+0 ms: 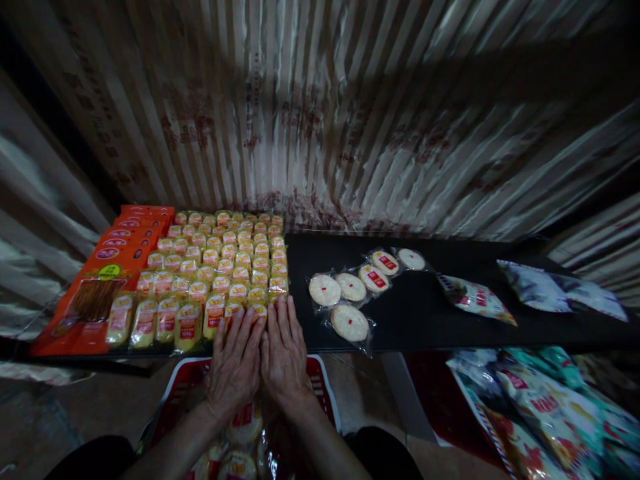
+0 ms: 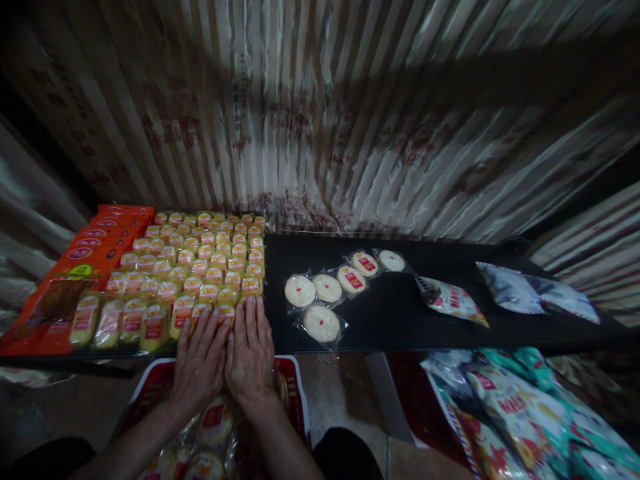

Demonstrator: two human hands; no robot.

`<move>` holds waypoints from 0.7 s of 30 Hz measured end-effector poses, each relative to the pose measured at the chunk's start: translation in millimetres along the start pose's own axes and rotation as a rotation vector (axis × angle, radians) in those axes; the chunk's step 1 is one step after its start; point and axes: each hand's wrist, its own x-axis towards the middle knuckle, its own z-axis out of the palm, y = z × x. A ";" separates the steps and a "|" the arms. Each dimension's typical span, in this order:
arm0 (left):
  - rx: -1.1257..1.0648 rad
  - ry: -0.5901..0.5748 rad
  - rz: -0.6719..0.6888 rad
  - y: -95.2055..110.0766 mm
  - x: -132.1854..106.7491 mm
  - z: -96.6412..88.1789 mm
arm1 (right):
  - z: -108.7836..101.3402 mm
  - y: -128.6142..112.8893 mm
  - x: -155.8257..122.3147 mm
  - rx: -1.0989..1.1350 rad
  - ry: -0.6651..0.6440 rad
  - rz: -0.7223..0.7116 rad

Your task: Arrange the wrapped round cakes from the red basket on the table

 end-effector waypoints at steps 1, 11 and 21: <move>0.001 -0.001 0.000 0.3 -0.2 -0.1 | -0.1 0.0 -0.3 0.003 0.006 -0.003; -0.015 -0.014 -0.016 2.0 0.2 -3.7 | -4.0 -0.9 -0.1 0.002 0.010 -0.012; -0.048 -0.016 -0.014 2.3 -2.8 -3.7 | -5.5 -0.3 -1.4 0.003 -0.005 -0.019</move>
